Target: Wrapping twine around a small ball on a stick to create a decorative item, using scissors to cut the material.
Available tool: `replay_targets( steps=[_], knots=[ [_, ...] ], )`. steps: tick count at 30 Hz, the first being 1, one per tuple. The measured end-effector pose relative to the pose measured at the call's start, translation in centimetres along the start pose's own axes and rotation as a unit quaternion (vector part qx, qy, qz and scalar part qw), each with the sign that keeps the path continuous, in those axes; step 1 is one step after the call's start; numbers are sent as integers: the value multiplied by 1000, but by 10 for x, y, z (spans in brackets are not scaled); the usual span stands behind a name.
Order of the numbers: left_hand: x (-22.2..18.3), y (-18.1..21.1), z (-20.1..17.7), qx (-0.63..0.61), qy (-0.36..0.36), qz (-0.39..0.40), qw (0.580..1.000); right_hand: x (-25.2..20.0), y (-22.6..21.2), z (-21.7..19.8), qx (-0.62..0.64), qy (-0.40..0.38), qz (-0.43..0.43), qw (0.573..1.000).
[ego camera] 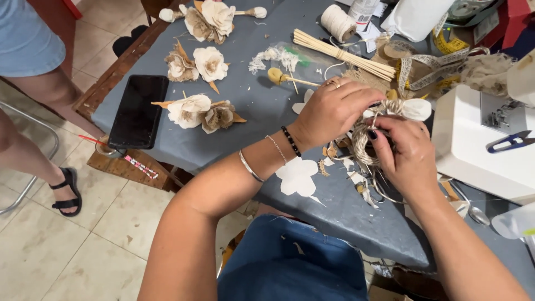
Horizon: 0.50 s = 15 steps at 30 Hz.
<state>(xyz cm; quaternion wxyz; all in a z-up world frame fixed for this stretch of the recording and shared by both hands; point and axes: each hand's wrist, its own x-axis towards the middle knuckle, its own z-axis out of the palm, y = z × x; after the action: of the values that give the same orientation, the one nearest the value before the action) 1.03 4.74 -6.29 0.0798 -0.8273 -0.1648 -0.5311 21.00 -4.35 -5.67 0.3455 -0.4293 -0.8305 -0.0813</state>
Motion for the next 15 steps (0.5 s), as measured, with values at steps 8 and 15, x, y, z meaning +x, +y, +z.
replay_targets(
  steps=[8,15],
  knots=[
    [0,-1,11,-10,63,-11,998,-2,12,12,43,60,-29,997],
    [-12,-19,32,-50,101,-2,994,6,11,-9,30,32,-9,999]
  ],
)
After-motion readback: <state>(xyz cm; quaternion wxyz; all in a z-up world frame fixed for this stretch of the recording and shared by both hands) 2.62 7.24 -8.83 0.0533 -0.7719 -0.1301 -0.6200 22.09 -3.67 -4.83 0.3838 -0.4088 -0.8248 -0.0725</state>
